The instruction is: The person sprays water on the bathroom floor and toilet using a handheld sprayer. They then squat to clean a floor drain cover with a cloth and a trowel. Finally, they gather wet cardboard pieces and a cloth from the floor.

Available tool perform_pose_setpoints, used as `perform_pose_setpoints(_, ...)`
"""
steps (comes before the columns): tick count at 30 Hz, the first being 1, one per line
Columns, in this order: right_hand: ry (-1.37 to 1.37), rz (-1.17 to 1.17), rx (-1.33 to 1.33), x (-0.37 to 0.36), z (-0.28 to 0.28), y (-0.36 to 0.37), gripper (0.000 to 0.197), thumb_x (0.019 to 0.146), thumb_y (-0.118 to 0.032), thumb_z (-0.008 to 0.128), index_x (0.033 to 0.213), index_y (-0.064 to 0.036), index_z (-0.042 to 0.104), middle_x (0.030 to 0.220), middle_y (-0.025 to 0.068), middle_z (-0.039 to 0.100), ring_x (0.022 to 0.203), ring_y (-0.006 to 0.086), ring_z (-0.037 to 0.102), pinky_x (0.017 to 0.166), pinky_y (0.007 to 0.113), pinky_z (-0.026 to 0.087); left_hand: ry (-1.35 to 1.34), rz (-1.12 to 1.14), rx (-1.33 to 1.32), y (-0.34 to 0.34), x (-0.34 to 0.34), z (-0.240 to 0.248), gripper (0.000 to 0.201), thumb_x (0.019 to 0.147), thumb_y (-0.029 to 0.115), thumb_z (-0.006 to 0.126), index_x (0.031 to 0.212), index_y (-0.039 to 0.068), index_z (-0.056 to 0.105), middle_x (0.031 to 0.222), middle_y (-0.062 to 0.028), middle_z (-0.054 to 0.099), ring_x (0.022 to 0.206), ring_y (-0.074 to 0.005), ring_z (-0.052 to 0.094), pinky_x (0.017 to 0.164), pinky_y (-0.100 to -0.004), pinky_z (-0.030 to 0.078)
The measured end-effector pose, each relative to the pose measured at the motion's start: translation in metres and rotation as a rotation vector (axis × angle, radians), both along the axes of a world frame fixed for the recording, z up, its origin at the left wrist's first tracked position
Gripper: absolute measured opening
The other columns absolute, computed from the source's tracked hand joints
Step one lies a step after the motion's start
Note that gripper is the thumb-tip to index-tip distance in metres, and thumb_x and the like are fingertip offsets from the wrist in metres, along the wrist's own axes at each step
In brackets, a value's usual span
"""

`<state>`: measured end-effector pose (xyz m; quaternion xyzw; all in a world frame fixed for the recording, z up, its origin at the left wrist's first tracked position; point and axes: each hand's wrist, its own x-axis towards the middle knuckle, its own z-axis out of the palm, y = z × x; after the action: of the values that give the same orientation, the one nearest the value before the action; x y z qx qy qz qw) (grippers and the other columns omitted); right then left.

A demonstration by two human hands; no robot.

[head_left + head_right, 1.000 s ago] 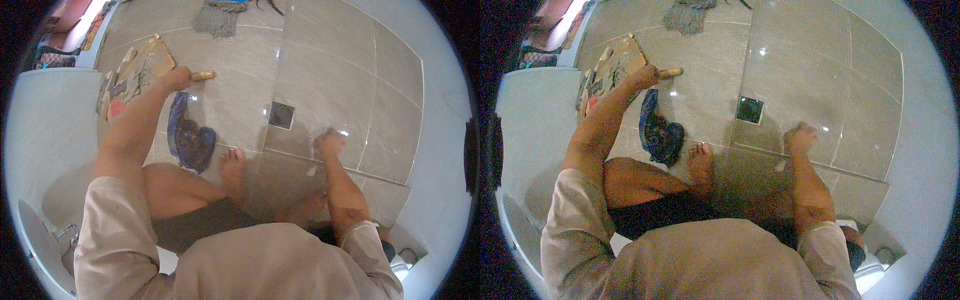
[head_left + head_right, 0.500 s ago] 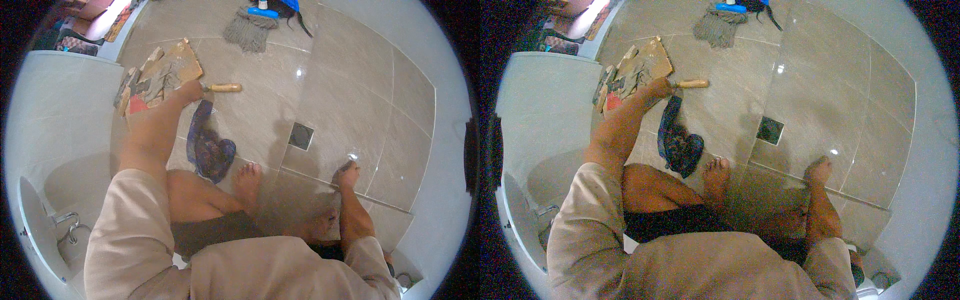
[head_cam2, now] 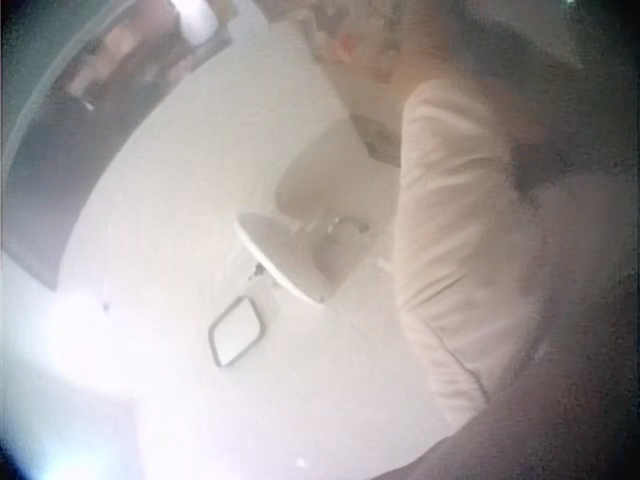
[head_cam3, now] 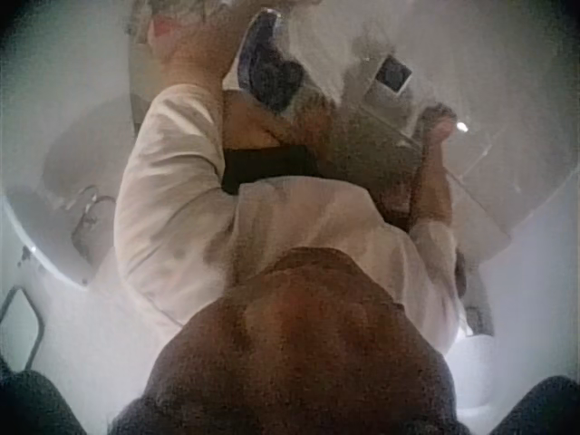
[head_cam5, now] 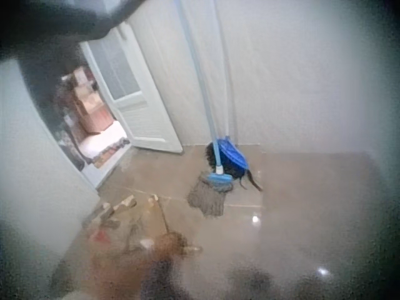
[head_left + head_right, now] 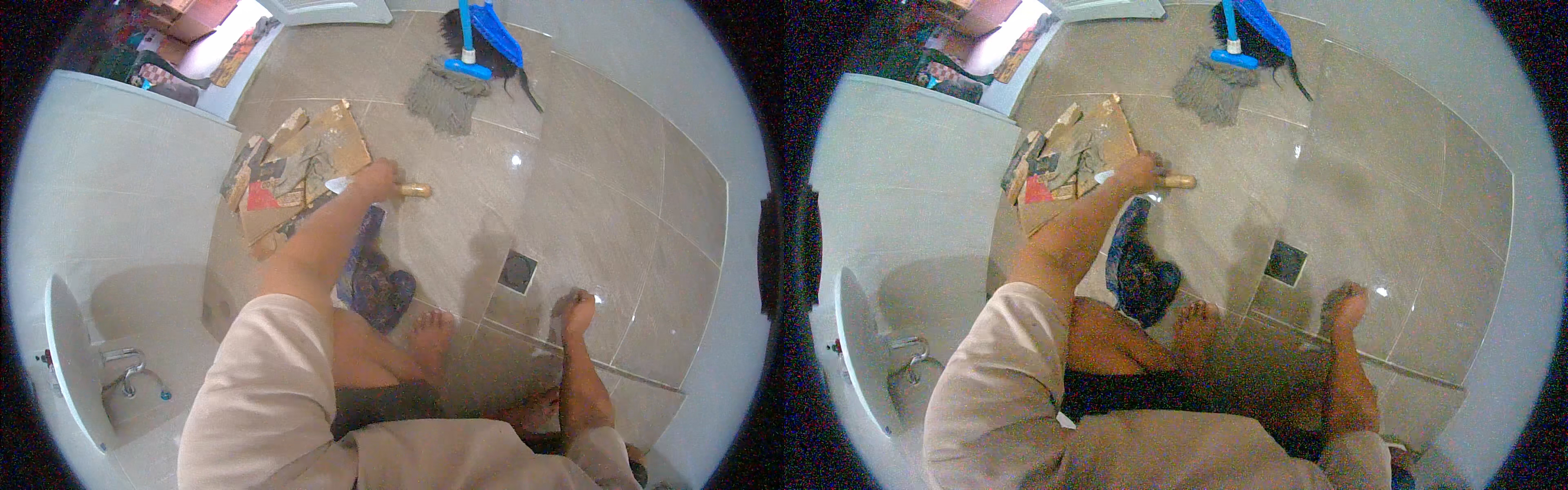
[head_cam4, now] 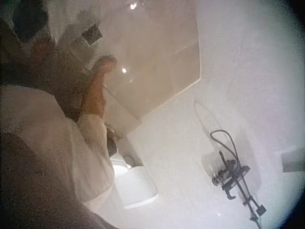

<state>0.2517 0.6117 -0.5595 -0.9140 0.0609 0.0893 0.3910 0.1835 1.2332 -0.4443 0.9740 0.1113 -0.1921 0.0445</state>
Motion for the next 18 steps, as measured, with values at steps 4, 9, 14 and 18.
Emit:
perform_pose_setpoints(4, -0.111, 0.447, -0.305, -0.012, 0.001, 0.013, 0.037, 0.081, -0.012, 0.073, 0.117, -0.0023, 0.068, 0.124, 0.0228, 0.061, 0.120, 0.0405, 0.056, 0.101, 0.048, 0.046, 0.114, 0.101, -0.059, -0.056, 0.030, 0.003, 0.073, 0.092, 0.072, 0.054, 0.109, 0.003, 0.073, 0.125, -0.0234, 0.067, 0.112, -0.0426, 0.066, 0.103, -0.0505, 0.049)
perform_pose_setpoints(9, -0.131, 0.460, -0.385, -0.027, 0.004, 0.067, 0.033, 0.078, -0.018, 0.078, 0.106, -0.0043, 0.069, 0.122, 0.0194, 0.058, 0.117, 0.0409, 0.053, 0.099, 0.050, 0.046, 0.141, 0.103, -0.188, -0.033, 0.020, 0.000, 0.078, 0.086, 0.077, 0.059, 0.109, 0.004, 0.074, 0.112, -0.0244, 0.071, 0.113, -0.0404, 0.066, 0.100, -0.0497, 0.050)
perform_pose_setpoints(14, 0.017, 0.346, -0.426, -0.033, 0.014, 0.065, 0.041, 0.079, -0.029, 0.084, 0.105, -0.0035, 0.067, 0.116, 0.0178, 0.057, 0.115, 0.0401, 0.053, 0.098, 0.051, 0.045, -0.161, 0.095, -0.023, -0.088, 0.026, 0.008, 0.056, 0.091, 0.049, 0.072, 0.121, 0.003, 0.065, 0.133, -0.0234, 0.057, 0.125, -0.0435, 0.057, 0.097, -0.0510, 0.050)
perform_pose_setpoints(18, 0.030, 0.253, -0.483, -0.005, 0.017, 0.098, 0.060, 0.074, -0.035, 0.088, 0.117, -0.0036, 0.061, 0.120, 0.0174, 0.056, 0.118, 0.0397, 0.052, 0.099, 0.051, 0.044, -0.309, -0.109, -0.311, -0.126, 0.064, 0.023, 0.039, 0.090, 0.028, 0.071, 0.118, 0.004, 0.060, 0.111, -0.0195, 0.065, 0.101, -0.0413, 0.066, 0.090, -0.0513, 0.053)
